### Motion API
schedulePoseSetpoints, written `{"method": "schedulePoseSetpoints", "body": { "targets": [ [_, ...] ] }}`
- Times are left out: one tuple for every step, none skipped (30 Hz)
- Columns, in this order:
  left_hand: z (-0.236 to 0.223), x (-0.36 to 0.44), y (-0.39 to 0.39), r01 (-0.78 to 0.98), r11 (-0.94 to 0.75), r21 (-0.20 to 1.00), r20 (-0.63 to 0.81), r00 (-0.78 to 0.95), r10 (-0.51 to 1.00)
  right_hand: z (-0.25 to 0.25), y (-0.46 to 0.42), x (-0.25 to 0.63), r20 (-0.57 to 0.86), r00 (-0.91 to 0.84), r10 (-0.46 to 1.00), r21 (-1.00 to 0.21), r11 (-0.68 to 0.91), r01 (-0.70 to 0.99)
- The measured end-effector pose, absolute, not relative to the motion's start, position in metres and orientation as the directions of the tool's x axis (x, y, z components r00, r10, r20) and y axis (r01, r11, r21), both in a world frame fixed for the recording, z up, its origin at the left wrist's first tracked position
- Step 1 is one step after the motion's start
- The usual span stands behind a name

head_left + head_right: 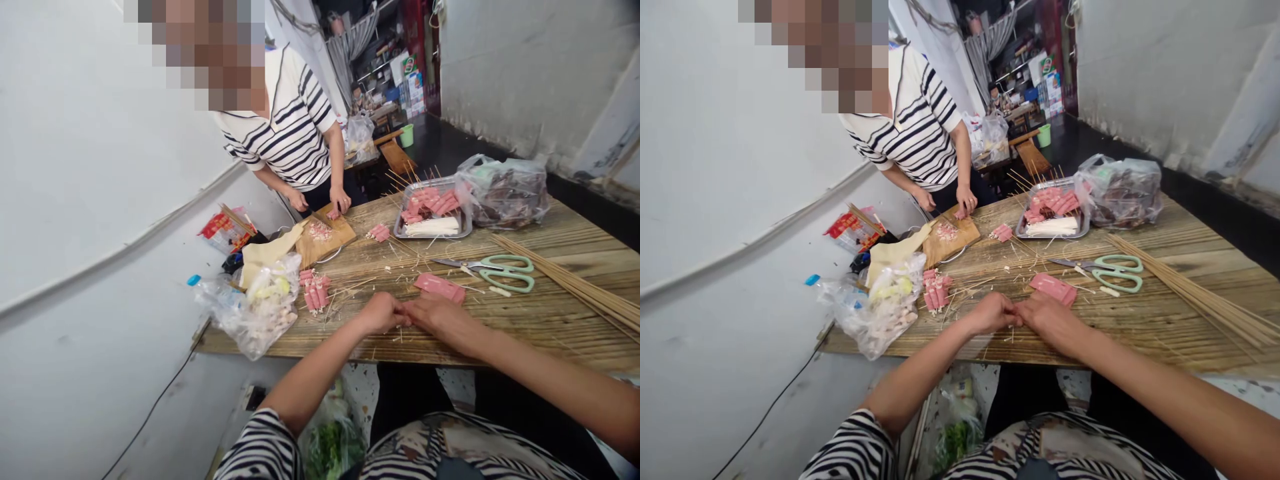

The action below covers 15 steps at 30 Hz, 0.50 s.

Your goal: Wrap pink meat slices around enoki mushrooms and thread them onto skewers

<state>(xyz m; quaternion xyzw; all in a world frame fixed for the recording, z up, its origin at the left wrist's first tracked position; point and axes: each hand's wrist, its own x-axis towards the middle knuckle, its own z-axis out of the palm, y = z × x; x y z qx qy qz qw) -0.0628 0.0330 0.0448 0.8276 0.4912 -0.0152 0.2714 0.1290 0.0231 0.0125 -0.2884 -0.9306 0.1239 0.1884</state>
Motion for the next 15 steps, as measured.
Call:
{"method": "schedulePoseSetpoints", "body": {
  "targets": [
    [0.045, -0.062, 0.034, 0.827, -0.358, 0.434, -0.303, 0.508, 0.807, 0.009, 0.021, 0.129, 0.327, -0.781, 0.531, -0.239, 0.847, 0.476],
    [0.046, -0.061, 0.035, 0.832, -0.348, 0.433, -0.311, 0.500, 0.809, 0.006, 0.018, 0.130, 0.363, -0.797, 0.482, -0.146, 0.875, 0.462],
    [0.047, -0.061, 0.035, 0.834, -0.339, 0.435, -0.319, 0.494, 0.809, 0.003, 0.017, 0.130, 0.386, -0.810, 0.441, -0.073, 0.890, 0.449],
    [0.049, -0.060, 0.036, 0.837, -0.329, 0.438, -0.328, 0.489, 0.808, 0.000, 0.016, 0.131, 0.398, -0.820, 0.411, -0.025, 0.899, 0.438],
    [0.050, -0.059, 0.037, 0.839, -0.316, 0.443, -0.340, 0.484, 0.806, -0.001, 0.016, 0.132, 0.403, -0.826, 0.393, 0.000, 0.903, 0.430],
    [0.052, -0.058, 0.037, 0.842, -0.300, 0.448, -0.355, 0.475, 0.805, -0.001, 0.016, 0.132, 0.401, -0.830, 0.387, 0.003, 0.906, 0.424],
    [0.053, -0.058, 0.037, 0.846, -0.281, 0.453, -0.369, 0.465, 0.805, -0.001, 0.017, 0.133, 0.392, -0.833, 0.390, -0.010, 0.907, 0.421],
    [0.055, -0.057, 0.036, 0.851, -0.258, 0.458, -0.379, 0.450, 0.809, 0.000, 0.018, 0.133, 0.377, -0.836, 0.399, -0.036, 0.908, 0.417],
    [0.056, -0.056, 0.034, 0.857, -0.232, 0.461, -0.385, 0.428, 0.818, 0.001, 0.019, 0.133, 0.359, -0.839, 0.410, -0.073, 0.908, 0.413],
    [0.057, -0.056, 0.031, 0.862, -0.209, 0.462, -0.381, 0.406, 0.830, 0.003, 0.021, 0.133, 0.341, -0.839, 0.424, -0.118, 0.905, 0.410],
    [0.057, -0.055, 0.027, 0.867, -0.198, 0.457, -0.366, 0.385, 0.847, 0.005, 0.022, 0.133, 0.327, -0.838, 0.437, -0.166, 0.899, 0.405],
    [0.058, -0.054, 0.021, 0.875, -0.204, 0.439, -0.329, 0.367, 0.870, 0.007, 0.024, 0.132, 0.317, -0.836, 0.448, -0.215, 0.892, 0.397],
    [0.057, -0.054, 0.015, 0.884, -0.229, 0.407, -0.264, 0.354, 0.897, 0.009, 0.026, 0.132, 0.312, -0.832, 0.459, -0.259, 0.884, 0.390],
    [0.057, -0.053, 0.009, 0.893, -0.268, 0.362, -0.176, 0.348, 0.921, 0.010, 0.028, 0.131, 0.313, -0.826, 0.468, -0.294, 0.875, 0.384],
    [0.055, -0.052, 0.002, 0.898, -0.313, 0.310, -0.075, 0.352, 0.933, 0.011, 0.030, 0.129, 0.312, -0.823, 0.475, -0.320, 0.868, 0.380]
  ]
}}
